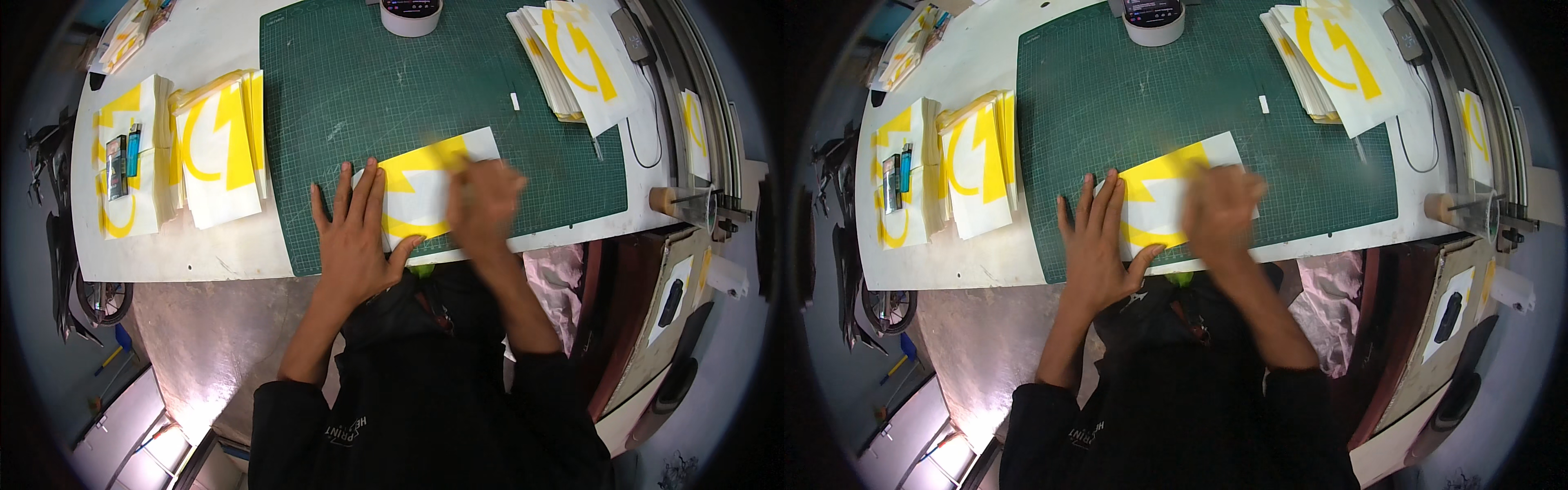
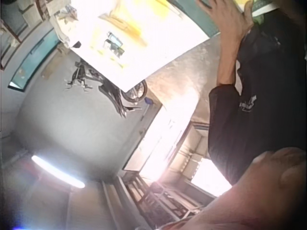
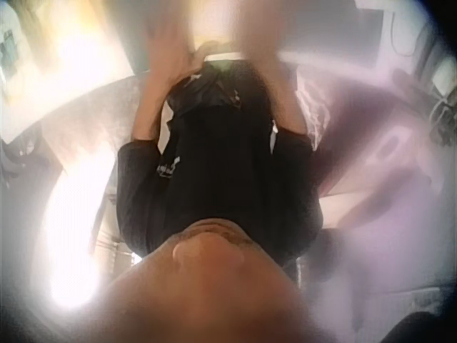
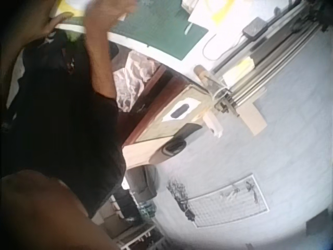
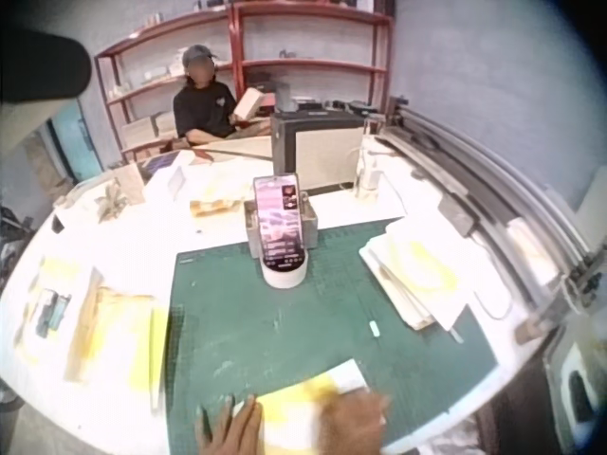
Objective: The person repeatedly folds white sticker sheets with yellow graphics in half on a green cutting mat. They smooth the folded edges with their hands and place the finished items into a stack on the right side of the table.
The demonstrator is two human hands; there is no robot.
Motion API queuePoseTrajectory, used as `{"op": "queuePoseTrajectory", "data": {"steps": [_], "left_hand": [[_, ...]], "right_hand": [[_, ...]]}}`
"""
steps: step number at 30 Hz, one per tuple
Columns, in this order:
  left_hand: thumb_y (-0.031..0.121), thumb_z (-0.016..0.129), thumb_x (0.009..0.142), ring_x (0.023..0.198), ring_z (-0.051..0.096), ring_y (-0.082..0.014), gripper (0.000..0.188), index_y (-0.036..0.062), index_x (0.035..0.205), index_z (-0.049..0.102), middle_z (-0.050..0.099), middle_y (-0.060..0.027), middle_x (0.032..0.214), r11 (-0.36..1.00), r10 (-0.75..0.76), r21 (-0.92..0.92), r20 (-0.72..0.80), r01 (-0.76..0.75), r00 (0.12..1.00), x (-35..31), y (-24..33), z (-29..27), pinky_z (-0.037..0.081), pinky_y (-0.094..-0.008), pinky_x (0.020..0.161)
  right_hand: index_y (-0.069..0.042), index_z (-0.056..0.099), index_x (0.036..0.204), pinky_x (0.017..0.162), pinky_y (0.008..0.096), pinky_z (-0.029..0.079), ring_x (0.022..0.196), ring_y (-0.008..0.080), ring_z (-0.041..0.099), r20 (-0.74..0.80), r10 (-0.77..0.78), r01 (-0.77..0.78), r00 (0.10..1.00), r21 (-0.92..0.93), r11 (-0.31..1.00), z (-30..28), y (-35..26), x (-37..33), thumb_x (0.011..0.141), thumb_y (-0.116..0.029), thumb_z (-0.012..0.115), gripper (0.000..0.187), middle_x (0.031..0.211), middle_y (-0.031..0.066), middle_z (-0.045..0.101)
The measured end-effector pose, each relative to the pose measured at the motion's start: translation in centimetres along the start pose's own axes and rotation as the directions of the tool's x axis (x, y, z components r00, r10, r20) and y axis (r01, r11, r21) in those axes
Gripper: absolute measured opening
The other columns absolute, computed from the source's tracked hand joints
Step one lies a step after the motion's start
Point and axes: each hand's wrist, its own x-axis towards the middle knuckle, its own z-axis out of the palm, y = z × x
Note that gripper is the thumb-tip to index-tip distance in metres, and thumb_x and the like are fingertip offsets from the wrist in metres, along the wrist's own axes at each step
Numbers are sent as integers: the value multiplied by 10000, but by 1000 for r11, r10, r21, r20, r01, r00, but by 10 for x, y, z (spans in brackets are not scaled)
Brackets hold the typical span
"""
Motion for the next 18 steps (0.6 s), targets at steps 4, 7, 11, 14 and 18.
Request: {"op": "queuePoseTrajectory", "data": {"steps": [4, 7, 11, 14, 18], "left_hand": [[608, 701, 914, 1614, 243, -409, 968, -39, 1579, 428, 374, -149, 1702, 1000, 7, -10, -4, -7, 1000, 1, 1, -3, 51, -730, 1253], [606, 701, 917, 1616, 239, -409, 962, -37, 1579, 430, 366, -148, 1707, 999, 1, -35, 3, -1, 1000, 3, 2, 1, 47, -734, 1252], [625, 697, 920, 1618, 233, -410, 947, 12, 1594, 438, 368, -131, 1708, 999, -14, -32, 1, 14, 1000, 1, 0, 1, 37, -741, 1248], [650, 675, 931, 1580, 283, -456, 868, 87, 1570, 506, 422, -184, 1647, 1000, 18, 5, -16, -18, 1000, 2, 2, 0, 23, -773, 1224], [633, 641, 968, 1487, 377, -495, 716, 109, 1456, 638, 501, -262, 1515, 997, -53, 52, -115, 60, 992, -4, 39, 9, 21, -814, 1188]], "right_hand": [[-22, 743, 1059, 789, 409, 465, 773, 242, 642, -47, 296, -296, 954, -3, 955, -28, 39, 10, 894, -67, 774, 174, 881, 89, 709], [-25, 749, 1090, 831, 436, 438, 815, 285, 623, 26, 123, -124, 992, 42, 991, -34, -12, -27, 890, -33, 754, 201, 849, 102, 662], [-19, 750, 1112, 821, 429, 438, 801, 275, 619, 67, 209, -217, 976, 150, 965, -41, -17, -51, 919, -68, 763, 200, 824, 86, 648], [-6, 744, 1136, 748, 373, 499, 758, 207, 653, -21, 384, -385, 923, -7, 923, -69, 63, -58, 937, -110, 800, 231, 816, 83, 700], [-8, 730, 1046, 846, 405, 518, 853, 267, 702, -55, 462, -438, 885, 239, 867, -86, 77, -19, 926, -74, 784, 147, 872, 111, 736]]}}
